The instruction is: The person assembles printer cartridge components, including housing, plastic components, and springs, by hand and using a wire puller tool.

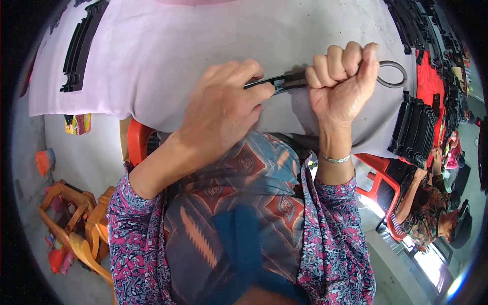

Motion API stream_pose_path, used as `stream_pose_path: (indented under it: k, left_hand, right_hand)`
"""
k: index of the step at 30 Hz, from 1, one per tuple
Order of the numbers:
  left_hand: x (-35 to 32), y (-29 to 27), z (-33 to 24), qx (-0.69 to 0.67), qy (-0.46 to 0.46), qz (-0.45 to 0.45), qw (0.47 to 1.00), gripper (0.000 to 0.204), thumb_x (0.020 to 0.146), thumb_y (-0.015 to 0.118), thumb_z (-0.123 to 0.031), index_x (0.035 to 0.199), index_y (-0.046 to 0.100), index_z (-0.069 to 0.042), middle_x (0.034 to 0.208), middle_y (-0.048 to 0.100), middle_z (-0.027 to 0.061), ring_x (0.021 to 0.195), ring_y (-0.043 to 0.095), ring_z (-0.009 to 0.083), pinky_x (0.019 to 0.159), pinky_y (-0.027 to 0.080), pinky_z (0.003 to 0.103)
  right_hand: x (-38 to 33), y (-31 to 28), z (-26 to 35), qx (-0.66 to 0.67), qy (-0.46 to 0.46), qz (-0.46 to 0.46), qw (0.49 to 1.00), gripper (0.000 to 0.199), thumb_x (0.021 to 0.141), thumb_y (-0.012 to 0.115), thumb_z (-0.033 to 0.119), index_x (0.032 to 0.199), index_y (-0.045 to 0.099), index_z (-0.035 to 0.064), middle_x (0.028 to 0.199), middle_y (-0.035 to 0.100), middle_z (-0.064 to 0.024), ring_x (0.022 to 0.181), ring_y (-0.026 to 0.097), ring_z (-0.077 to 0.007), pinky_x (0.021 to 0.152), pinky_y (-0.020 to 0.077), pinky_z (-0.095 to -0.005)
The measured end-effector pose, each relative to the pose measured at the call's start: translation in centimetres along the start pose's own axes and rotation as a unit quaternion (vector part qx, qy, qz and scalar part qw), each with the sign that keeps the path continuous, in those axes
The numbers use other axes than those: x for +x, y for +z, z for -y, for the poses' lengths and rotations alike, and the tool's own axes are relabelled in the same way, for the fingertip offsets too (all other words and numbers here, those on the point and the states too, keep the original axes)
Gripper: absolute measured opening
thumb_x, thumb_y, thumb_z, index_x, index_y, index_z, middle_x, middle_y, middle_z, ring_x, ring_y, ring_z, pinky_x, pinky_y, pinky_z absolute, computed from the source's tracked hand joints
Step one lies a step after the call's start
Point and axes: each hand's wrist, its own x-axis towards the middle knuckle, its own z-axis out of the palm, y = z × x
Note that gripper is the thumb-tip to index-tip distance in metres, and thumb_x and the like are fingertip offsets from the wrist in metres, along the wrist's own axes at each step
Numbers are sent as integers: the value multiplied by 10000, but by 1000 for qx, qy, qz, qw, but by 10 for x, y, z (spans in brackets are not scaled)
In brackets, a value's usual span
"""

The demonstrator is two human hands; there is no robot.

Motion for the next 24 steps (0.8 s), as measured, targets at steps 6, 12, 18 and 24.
stream_pose_path:
  k: [6,12,18,24]
  left_hand:
    - [3,3,-1,-2,-31,40,999,236,753,700,-52,984,657,-76,981,588,80,897,584,307,776,455,415]
    - [0,9,2,-24,-42,20,999,247,753,705,-36,993,657,-68,967,593,91,875,596,306,734,479,408]
    - [0,11,1,-24,-37,7,999,254,741,709,-7,984,648,-48,956,590,99,861,604,300,708,495,393]
    - [-4,19,1,0,-13,-28,1000,169,754,620,-21,922,632,-27,910,534,73,833,554,263,668,485,381]
  right_hand:
    - [0,1,-6,-16,-1,-23,1000,533,1034,333,501,645,263,143,528,187,37,451,121,-89,414,110,-281]
    - [1,1,-7,-17,-4,-28,999,541,1030,353,499,634,261,142,520,195,33,450,124,-87,409,110,-279]
    - [2,-2,-8,-8,0,-24,1000,521,1032,360,472,640,264,142,514,195,31,446,120,-87,403,109,-278]
    - [5,5,-8,3,19,-42,999,468,1017,391,388,640,260,142,509,198,35,442,118,-86,400,112,-276]
